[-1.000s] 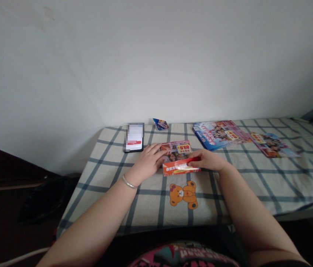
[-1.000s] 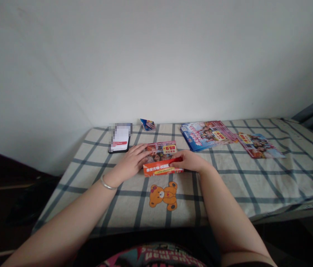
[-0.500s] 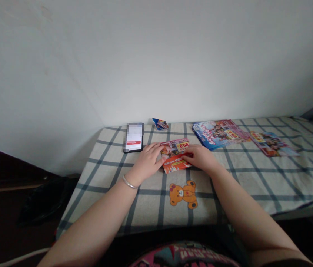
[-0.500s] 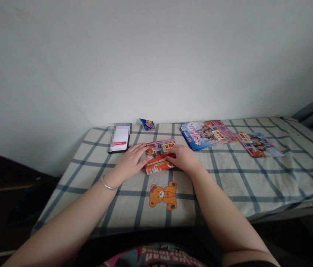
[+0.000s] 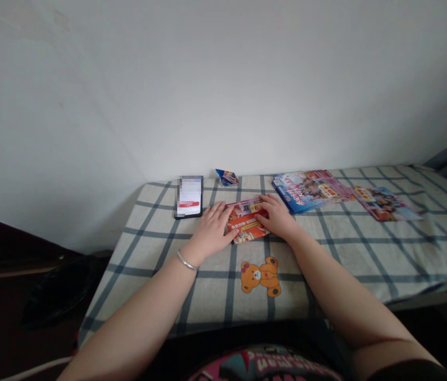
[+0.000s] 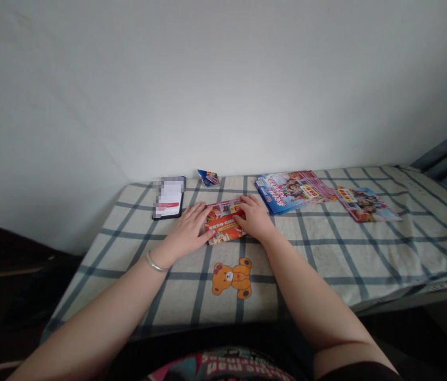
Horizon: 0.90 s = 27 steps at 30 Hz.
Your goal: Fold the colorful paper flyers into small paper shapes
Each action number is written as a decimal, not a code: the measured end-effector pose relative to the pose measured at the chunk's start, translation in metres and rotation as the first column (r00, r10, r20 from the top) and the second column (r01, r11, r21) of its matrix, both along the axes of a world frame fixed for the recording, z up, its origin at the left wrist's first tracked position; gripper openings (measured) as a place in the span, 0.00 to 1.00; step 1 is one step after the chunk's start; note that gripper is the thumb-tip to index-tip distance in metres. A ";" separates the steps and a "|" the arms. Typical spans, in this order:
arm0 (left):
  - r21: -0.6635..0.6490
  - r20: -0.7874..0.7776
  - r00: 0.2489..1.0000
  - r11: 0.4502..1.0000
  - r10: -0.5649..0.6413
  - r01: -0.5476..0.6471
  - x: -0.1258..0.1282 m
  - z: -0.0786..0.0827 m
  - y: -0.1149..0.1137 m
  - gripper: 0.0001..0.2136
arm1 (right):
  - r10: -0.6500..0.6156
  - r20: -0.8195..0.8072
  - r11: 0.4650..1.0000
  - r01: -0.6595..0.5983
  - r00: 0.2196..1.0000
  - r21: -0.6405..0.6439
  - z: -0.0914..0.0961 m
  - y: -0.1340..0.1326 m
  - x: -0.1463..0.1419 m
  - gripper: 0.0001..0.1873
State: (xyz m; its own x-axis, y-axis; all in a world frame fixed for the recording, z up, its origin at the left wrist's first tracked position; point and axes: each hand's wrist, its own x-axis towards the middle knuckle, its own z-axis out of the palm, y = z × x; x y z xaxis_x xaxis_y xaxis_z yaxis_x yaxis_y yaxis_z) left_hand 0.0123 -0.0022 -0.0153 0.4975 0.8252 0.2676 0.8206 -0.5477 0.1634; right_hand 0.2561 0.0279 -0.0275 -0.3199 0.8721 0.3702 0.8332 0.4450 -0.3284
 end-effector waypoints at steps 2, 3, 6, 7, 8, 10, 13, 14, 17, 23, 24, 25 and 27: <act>0.008 0.013 1.000 1.000 -0.014 0.014 0.000 0.000 0.000 0.31 | -0.020 -0.015 1.000 0.020 1.000 -0.006 -0.001 0.001 0.001 0.09; 0.012 0.016 1.000 1.000 -0.020 0.020 0.001 0.000 -0.001 0.32 | -0.028 -0.025 1.000 0.028 0.999 -0.012 -0.001 0.002 0.001 0.09; 0.012 0.006 1.000 1.000 -0.026 0.026 0.001 -0.001 -0.002 0.34 | -0.046 -0.049 0.999 0.044 0.998 -0.030 -0.001 0.003 0.001 0.09; 0.007 0.002 1.000 1.000 -0.022 0.022 0.002 0.000 -0.003 0.34 | -0.052 -0.055 0.998 0.050 0.997 -0.035 -0.001 0.003 0.000 0.09; 0.002 -0.001 1.000 1.000 -0.013 0.013 0.002 0.000 -0.003 0.34 | -0.058 -0.060 0.998 0.056 0.996 -0.040 0.000 0.003 0.000 0.09; -0.011 0.002 1.000 1.000 0.012 -0.012 0.002 0.001 -0.004 0.34 | -0.071 -0.066 0.997 0.068 0.995 -0.049 0.000 0.003 0.000 0.09; -0.017 0.022 0.999 0.999 0.036 -0.036 0.002 0.001 -0.003 0.34 | -0.082 -0.065 0.996 0.078 0.995 -0.049 0.000 0.003 0.000 0.09; -0.016 0.029 0.999 0.999 0.032 -0.032 0.001 0.001 -0.002 0.35 | -0.078 -0.065 0.996 0.076 0.995 -0.044 0.000 0.003 0.000 0.09; -0.001 0.041 0.999 1.000 0.006 -0.006 0.000 0.000 -0.001 0.35 | -0.044 -0.071 0.999 0.043 0.996 -0.023 0.000 0.004 0.001 0.08; 0.005 0.047 0.999 1.000 -0.016 0.016 -0.001 0.001 0.000 0.29 | -0.055 -0.096 0.998 0.052 0.994 -0.034 0.002 0.007 0.005 0.08; 0.006 0.064 0.998 1.000 -0.028 0.028 -0.001 0.003 0.000 0.28 | -0.069 -0.104 0.997 0.065 0.992 -0.039 0.002 0.007 0.007 0.09; 0.008 0.089 0.995 0.999 -0.044 0.043 -0.001 0.004 0.001 0.26 | -0.077 -0.112 0.997 0.073 0.991 -0.041 0.002 0.007 0.008 0.09; 0.010 0.165 0.983 0.997 -0.077 0.076 -0.002 0.007 0.002 0.23 | -0.068 -0.126 0.997 0.064 0.990 -0.035 0.002 0.007 0.010 0.08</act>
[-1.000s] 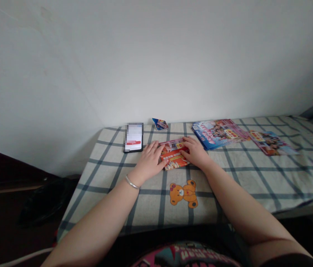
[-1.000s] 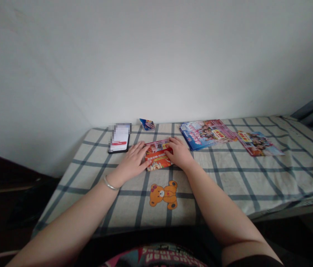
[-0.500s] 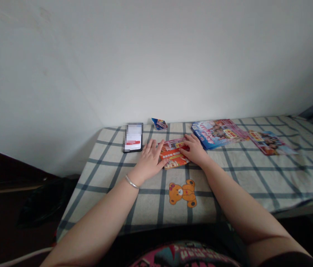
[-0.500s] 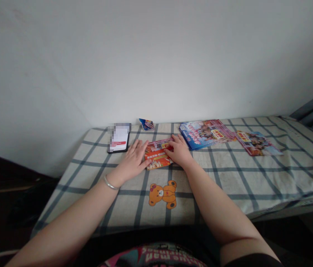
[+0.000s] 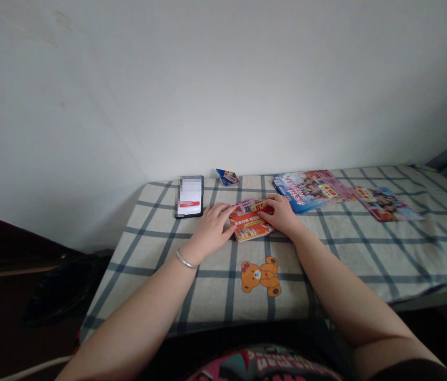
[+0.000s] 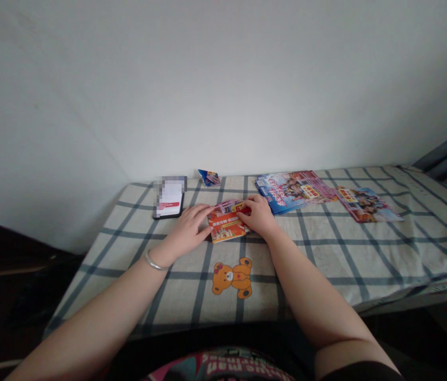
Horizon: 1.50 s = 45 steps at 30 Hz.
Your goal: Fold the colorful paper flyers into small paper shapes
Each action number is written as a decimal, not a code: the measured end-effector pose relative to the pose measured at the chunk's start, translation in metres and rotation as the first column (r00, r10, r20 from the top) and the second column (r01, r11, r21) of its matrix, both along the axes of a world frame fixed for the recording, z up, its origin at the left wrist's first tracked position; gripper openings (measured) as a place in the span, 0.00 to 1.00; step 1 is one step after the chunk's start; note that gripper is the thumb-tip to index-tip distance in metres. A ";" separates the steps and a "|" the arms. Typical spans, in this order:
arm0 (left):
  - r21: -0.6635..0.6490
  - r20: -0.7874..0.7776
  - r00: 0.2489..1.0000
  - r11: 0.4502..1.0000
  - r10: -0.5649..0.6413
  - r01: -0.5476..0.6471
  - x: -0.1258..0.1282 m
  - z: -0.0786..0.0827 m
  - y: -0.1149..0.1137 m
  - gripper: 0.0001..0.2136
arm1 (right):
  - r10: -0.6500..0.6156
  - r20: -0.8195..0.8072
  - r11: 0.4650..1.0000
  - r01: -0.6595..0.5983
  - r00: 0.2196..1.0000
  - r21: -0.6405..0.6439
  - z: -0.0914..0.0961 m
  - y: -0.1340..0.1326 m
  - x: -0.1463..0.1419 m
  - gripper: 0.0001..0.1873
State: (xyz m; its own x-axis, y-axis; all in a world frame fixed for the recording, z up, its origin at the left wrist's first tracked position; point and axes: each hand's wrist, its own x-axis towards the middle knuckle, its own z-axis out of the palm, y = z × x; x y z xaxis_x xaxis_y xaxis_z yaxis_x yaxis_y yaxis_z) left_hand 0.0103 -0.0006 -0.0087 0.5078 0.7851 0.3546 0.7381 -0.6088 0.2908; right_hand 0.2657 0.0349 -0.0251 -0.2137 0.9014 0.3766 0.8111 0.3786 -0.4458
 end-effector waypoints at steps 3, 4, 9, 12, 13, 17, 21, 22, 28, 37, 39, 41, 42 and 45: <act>-0.031 0.163 0.986 0.999 -0.027 0.032 0.000 0.003 0.001 0.18 | 0.054 0.001 0.999 -0.054 0.999 0.001 0.002 -0.004 -0.001 0.08; -0.046 0.213 0.977 0.998 -0.031 0.041 0.000 0.003 0.001 0.16 | 0.071 0.005 0.997 -0.071 0.997 -0.004 0.002 -0.007 -0.003 0.08; -0.083 0.310 0.950 0.994 -0.041 0.070 0.002 0.004 0.001 0.16 | 0.124 -0.008 0.992 -0.124 0.992 -0.024 0.007 -0.020 -0.012 0.07; -0.089 0.305 0.951 0.993 -0.044 0.074 0.002 0.002 0.001 0.19 | 0.145 -0.052 0.989 -0.147 0.988 -0.027 0.008 -0.024 -0.015 0.06; -0.094 0.305 0.951 0.992 -0.047 0.079 0.002 0.002 0.001 0.19 | 0.149 -0.078 0.988 -0.151 0.986 -0.025 0.008 -0.024 -0.015 0.06; -0.130 0.339 0.940 0.988 -0.030 0.078 0.001 -0.002 0.001 0.19 | 0.153 -0.182 0.988 -0.157 0.971 -0.007 0.008 -0.022 -0.015 0.04; -0.148 0.321 0.946 0.984 -0.045 0.097 0.001 -0.001 0.001 0.19 | 0.153 -0.204 0.988 -0.154 0.967 0.009 0.009 -0.023 -0.016 0.03; -0.145 0.303 0.951 0.984 -0.059 0.108 0.001 0.000 0.001 0.19 | 0.153 -0.208 0.988 -0.153 0.966 0.017 0.009 -0.024 -0.017 0.03; -0.148 0.217 0.969 0.977 -0.117 0.151 0.000 0.005 0.001 0.17 | 0.216 -0.172 0.976 -0.210 0.961 0.051 0.016 -0.027 -0.021 0.03; -0.151 0.289 0.951 0.976 -0.111 0.160 -0.001 -0.001 0.001 0.18 | 0.241 -0.024 0.969 -0.238 0.970 0.066 0.020 -0.028 -0.024 0.04; -0.162 0.313 0.948 0.980 -0.057 0.112 0.000 0.000 -0.001 0.17 | 0.223 -0.027 0.973 -0.221 0.974 0.072 0.020 -0.027 -0.023 0.05; -0.179 0.324 0.946 0.981 -0.013 0.075 0.001 0.002 -0.002 0.17 | 0.192 -0.042 0.977 -0.187 0.980 0.101 0.020 -0.027 -0.023 0.05; -0.186 0.326 0.945 0.981 0.005 0.060 0.001 0.003 -0.003 0.17 | 0.180 -0.053 0.978 -0.173 0.982 0.119 0.020 -0.027 -0.022 0.05; -0.202 0.341 0.938 0.979 0.057 0.014 0.002 0.007 -0.004 0.16 | 0.165 -0.098 0.975 -0.148 0.981 0.166 0.020 -0.029 -0.021 0.06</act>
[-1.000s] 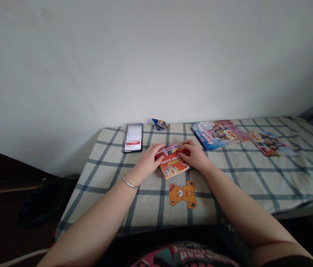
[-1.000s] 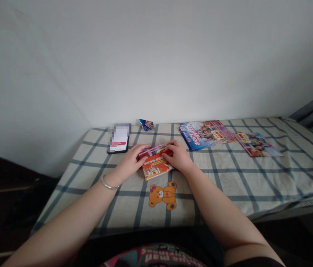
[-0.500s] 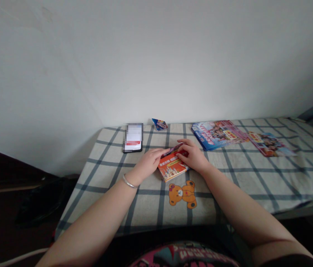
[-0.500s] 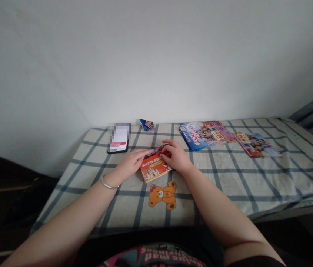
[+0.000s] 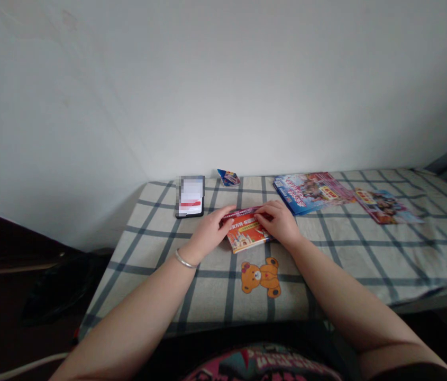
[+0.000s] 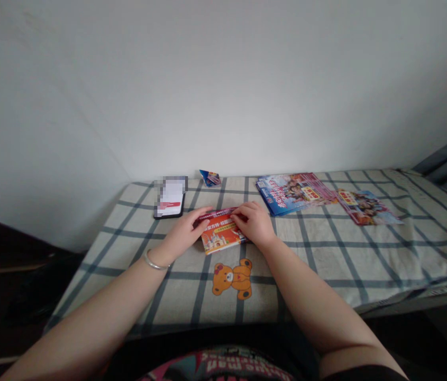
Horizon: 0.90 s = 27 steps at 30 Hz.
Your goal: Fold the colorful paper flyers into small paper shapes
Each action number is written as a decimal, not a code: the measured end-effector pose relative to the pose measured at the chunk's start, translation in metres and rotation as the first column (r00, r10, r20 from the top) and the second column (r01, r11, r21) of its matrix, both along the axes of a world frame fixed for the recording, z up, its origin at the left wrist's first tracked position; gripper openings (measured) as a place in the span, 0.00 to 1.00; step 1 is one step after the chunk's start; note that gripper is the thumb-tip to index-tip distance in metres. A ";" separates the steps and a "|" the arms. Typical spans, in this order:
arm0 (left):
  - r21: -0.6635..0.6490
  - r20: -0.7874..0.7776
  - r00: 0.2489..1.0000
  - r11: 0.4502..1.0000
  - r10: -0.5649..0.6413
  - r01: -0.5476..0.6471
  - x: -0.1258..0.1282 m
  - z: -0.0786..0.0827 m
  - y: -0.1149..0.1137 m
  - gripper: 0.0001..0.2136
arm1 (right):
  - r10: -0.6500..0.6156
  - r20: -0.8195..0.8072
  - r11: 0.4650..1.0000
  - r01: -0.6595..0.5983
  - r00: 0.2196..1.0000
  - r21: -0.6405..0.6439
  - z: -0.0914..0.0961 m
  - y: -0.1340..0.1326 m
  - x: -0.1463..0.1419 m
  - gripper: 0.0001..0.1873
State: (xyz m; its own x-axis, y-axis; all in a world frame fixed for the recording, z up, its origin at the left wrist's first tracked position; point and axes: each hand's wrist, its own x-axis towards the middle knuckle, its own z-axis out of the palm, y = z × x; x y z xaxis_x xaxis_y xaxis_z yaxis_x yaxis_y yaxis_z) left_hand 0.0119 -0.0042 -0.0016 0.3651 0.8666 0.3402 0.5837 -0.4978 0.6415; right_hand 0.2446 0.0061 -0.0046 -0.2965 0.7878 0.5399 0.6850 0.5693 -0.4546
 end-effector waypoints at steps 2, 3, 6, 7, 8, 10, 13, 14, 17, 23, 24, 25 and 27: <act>-0.008 0.009 1.000 1.000 0.027 -0.027 0.000 0.002 0.000 0.15 | -0.007 -0.032 1.000 0.008 0.999 0.016 0.001 -0.001 0.000 0.06; -0.013 0.011 0.999 0.999 0.033 -0.033 0.000 0.002 0.000 0.14 | -0.013 -0.047 1.000 0.014 0.999 0.022 0.001 -0.002 0.000 0.06; -0.034 0.016 0.999 0.999 0.029 -0.028 -0.001 0.001 0.001 0.13 | -0.029 -0.081 0.999 0.030 0.996 0.017 0.001 -0.002 0.001 0.05; -0.044 0.023 0.999 0.999 0.029 -0.028 -0.001 0.000 0.001 0.13 | -0.035 -0.089 0.999 0.036 0.995 0.009 0.001 -0.002 0.001 0.05; -0.054 0.033 0.999 0.998 0.030 -0.028 -0.001 -0.002 0.002 0.12 | -0.042 -0.096 0.999 0.042 0.995 -0.002 0.000 -0.002 0.001 0.05; -0.072 0.071 0.997 0.997 0.027 -0.022 -0.002 -0.005 0.003 0.12 | -0.060 -0.110 0.998 0.057 0.992 -0.030 -0.001 -0.001 0.001 0.05; -0.081 0.152 0.988 0.997 0.023 -0.011 -0.003 -0.010 0.005 0.12 | -0.070 -0.147 0.995 0.059 0.987 -0.080 -0.003 0.000 0.001 0.07; -0.077 0.174 0.984 0.997 0.028 -0.014 -0.003 -0.011 0.005 0.12 | -0.073 -0.158 0.994 0.058 0.985 -0.096 -0.004 0.001 0.001 0.09; -0.054 0.217 0.975 0.998 0.056 -0.046 -0.004 -0.012 0.006 0.11 | -0.073 -0.165 0.988 0.049 0.984 -0.147 -0.005 0.001 0.002 0.13; -0.038 0.257 0.961 0.994 0.106 -0.099 -0.005 -0.010 0.007 0.10 | -0.041 -0.120 0.973 0.012 0.992 -0.229 -0.004 -0.003 0.004 0.18; -0.038 0.255 0.961 0.994 0.110 -0.103 -0.005 -0.010 0.007 0.10 | -0.041 -0.118 0.971 0.011 0.992 -0.238 -0.004 -0.003 0.004 0.18; -0.036 0.251 0.961 0.994 0.113 -0.107 -0.005 -0.010 0.007 0.10 | -0.042 -0.118 0.970 0.012 0.992 -0.243 -0.004 -0.003 0.004 0.18; -0.029 0.246 0.963 0.994 0.113 -0.109 -0.004 -0.010 0.007 0.10 | -0.052 -0.126 0.969 0.020 0.991 -0.248 -0.005 -0.002 0.004 0.17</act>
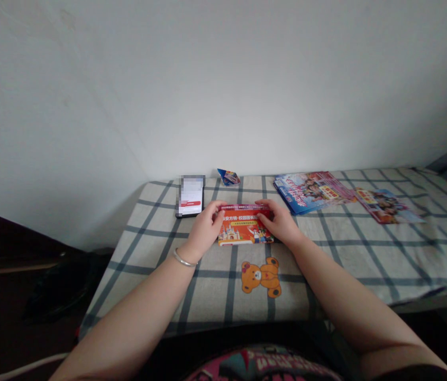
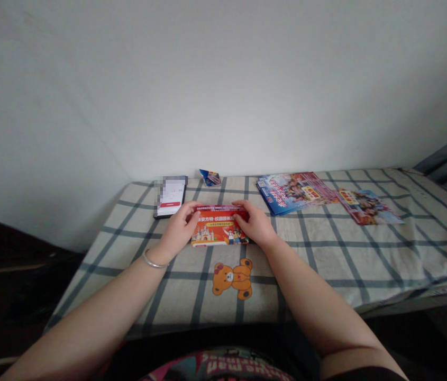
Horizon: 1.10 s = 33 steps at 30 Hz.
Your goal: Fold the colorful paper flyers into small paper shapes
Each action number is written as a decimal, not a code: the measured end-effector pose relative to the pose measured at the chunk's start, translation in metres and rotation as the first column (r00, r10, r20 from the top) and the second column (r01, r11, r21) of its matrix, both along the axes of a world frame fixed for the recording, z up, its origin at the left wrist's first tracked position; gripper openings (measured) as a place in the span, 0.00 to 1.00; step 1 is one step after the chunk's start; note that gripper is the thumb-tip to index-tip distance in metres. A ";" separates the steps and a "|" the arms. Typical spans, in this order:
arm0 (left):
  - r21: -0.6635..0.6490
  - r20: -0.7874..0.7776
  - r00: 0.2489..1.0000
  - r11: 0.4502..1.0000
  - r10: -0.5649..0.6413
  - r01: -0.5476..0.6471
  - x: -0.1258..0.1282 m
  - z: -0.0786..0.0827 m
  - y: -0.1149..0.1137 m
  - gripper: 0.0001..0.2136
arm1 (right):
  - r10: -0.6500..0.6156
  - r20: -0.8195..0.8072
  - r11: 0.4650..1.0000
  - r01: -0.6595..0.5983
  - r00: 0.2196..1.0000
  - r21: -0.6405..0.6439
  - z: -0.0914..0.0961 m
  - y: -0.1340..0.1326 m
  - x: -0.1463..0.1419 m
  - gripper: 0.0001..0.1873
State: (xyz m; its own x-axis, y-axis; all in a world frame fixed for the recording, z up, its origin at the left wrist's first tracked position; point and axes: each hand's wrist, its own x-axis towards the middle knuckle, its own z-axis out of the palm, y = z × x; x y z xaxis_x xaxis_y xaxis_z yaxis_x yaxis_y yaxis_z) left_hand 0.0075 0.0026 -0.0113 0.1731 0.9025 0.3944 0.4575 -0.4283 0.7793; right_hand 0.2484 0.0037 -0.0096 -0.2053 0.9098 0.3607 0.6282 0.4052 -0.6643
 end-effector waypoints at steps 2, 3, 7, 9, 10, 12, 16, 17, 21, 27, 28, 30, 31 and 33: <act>0.005 -0.002 1.000 1.000 0.000 0.000 0.000 0.000 0.000 0.10 | -0.016 -0.013 1.000 0.016 1.000 -0.005 -0.001 0.001 0.000 0.16; 0.007 -0.002 1.000 1.000 -0.001 0.001 0.000 0.001 -0.001 0.10 | -0.025 -0.021 1.000 0.024 0.999 -0.010 -0.001 0.001 0.000 0.15; 0.015 -0.015 1.000 1.000 -0.009 0.009 0.000 0.003 -0.001 0.11 | -0.049 -0.062 0.999 0.047 0.997 -0.022 -0.002 0.002 -0.001 0.14; 0.023 -0.021 1.000 1.000 -0.007 0.008 0.000 0.004 -0.002 0.12 | -0.052 -0.080 0.999 0.051 0.995 -0.011 -0.002 0.002 -0.001 0.14; 0.022 -0.024 1.000 1.000 -0.011 0.011 0.000 0.004 -0.002 0.12 | -0.052 -0.087 0.999 0.051 0.995 -0.005 -0.003 0.002 -0.001 0.14; 0.020 -0.026 1.000 1.000 -0.008 0.008 0.000 0.004 -0.002 0.12 | -0.050 -0.095 0.999 0.051 0.994 0.005 -0.005 0.003 0.000 0.14; 0.000 0.008 1.000 1.000 0.002 -0.002 -0.001 0.003 -0.002 0.12 | -0.050 -0.098 0.999 0.051 0.994 0.006 -0.008 0.004 0.001 0.13; -0.007 0.024 1.000 1.000 0.004 -0.004 -0.001 0.002 -0.002 0.12 | -0.049 -0.102 0.999 0.050 0.994 0.005 -0.008 0.004 0.001 0.13; -0.030 0.055 0.998 0.999 0.015 -0.013 -0.002 0.000 -0.001 0.10 | -0.037 -0.126 0.999 0.037 0.991 -0.003 -0.009 0.004 0.001 0.12; -0.030 0.045 0.999 0.999 0.023 -0.022 -0.003 -0.002 0.000 0.10 | -0.033 -0.143 0.999 0.033 0.989 -0.007 -0.007 0.003 0.001 0.11; -0.030 0.045 0.999 0.999 0.022 -0.021 -0.003 -0.002 0.000 0.10 | -0.034 -0.145 0.999 0.033 0.989 -0.007 -0.007 0.003 0.001 0.11; -0.037 0.051 0.999 0.999 0.012 -0.010 -0.003 -0.002 0.001 0.10 | -0.034 -0.149 0.999 0.034 0.988 -0.005 -0.008 0.003 0.001 0.12; -0.041 0.054 0.999 0.999 0.006 -0.004 -0.003 -0.003 0.001 0.09 | -0.033 -0.152 0.999 0.033 0.988 -0.004 -0.008 0.003 0.002 0.12; -0.041 0.058 0.998 0.999 -0.002 0.004 -0.003 -0.003 0.001 0.10 | -0.033 -0.157 0.999 0.033 0.987 -0.005 -0.010 0.004 0.002 0.12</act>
